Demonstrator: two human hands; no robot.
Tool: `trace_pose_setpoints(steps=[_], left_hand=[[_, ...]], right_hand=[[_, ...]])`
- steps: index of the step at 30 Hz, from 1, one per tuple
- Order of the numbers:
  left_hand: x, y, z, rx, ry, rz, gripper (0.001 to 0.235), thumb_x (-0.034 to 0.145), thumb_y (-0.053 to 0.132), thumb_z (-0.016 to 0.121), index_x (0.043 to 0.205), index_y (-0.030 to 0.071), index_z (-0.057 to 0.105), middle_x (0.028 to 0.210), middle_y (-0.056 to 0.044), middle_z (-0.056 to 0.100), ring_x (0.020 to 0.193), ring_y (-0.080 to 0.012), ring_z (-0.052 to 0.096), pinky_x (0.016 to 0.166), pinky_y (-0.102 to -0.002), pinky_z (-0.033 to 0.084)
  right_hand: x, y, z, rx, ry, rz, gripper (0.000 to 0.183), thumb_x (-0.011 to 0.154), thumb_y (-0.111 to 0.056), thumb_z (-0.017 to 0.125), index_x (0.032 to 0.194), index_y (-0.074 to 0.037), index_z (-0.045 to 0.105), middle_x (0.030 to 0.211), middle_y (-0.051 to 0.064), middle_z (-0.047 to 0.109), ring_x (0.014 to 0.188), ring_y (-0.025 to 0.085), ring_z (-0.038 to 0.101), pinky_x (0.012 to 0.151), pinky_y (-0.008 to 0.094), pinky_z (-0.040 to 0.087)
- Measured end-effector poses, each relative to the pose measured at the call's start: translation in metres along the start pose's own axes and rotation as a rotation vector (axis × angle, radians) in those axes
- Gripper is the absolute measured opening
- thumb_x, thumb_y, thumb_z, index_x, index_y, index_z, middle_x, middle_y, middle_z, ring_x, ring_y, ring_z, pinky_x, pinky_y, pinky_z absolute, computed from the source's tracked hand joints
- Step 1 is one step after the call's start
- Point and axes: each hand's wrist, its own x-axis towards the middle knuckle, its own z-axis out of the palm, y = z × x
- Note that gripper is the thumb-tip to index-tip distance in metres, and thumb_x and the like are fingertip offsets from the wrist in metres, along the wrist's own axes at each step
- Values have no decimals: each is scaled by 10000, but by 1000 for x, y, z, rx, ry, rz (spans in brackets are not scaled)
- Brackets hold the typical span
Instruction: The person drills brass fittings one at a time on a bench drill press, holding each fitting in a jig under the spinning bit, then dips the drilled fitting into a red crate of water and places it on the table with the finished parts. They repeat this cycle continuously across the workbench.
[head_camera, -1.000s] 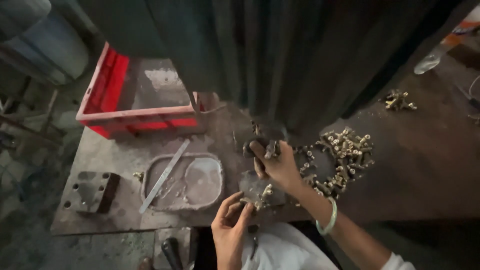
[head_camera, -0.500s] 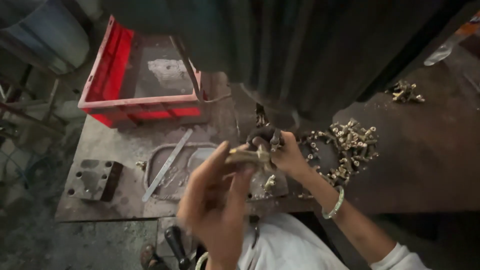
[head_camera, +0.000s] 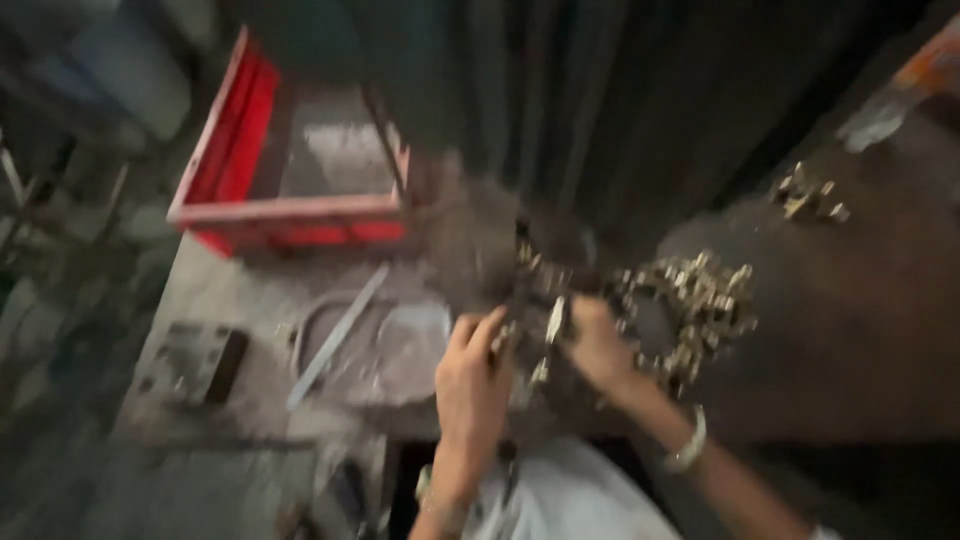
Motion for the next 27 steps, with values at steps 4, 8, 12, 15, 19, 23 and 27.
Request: trace_pose_setpoints(steps=[4,8,12,15,19,23,27], left_hand=[[-7,11,4,-263,1,-20,271,858,50,758,1122,14,711,975,-116,709,787,-236,729,669,-342,590],[0,-12,22,-537,0,-196,225,909,109,766,1107,7,737,960,-89,775,830,-145,734,713,-303,613],[-2,0,15,-514,-17,-288,262,916,158,750,1149,40,733,996,-55,785,834,-121,713,700,-294,608],[2,-4,12,-226,38,-139,252,905,147,725,1145,71,730,1036,-67,733,861,-215,692,713,-349,585],[-4,-18,23,76,76,50,235,882,118,730,1114,77,729,1074,-92,686,955,-295,658,801,-400,545],[6,-16,27,284,27,150,247,769,81,724,1016,91,731,1179,-120,637,1043,-337,594,822,-410,533],[6,-15,33,437,-60,222,292,720,80,729,1011,56,717,1234,-145,606,1083,-348,563,872,-404,521]], right_hand=[[-16,-37,-22,-174,-64,-187,388,821,-57,735,1195,-7,645,1064,220,695,1013,352,649,852,458,516],[0,-94,-52,5,-130,272,300,861,-147,781,1128,-29,713,908,146,752,787,232,690,690,379,557],[-12,-86,-54,231,16,242,280,935,-135,740,1194,-28,733,943,115,782,841,141,697,738,337,571],[10,-103,-61,127,127,164,292,924,-101,737,1202,-15,719,1004,155,760,875,208,718,770,353,567],[4,-53,-37,-138,19,-109,280,855,-33,727,1130,16,700,1121,202,715,1024,335,700,862,396,561],[7,-33,-29,-224,-144,-146,281,787,49,674,1067,31,683,1142,246,665,1106,424,634,931,428,534],[-1,-31,-26,-216,-107,-175,345,783,104,609,1112,30,677,1162,243,671,1141,427,626,974,431,526]])
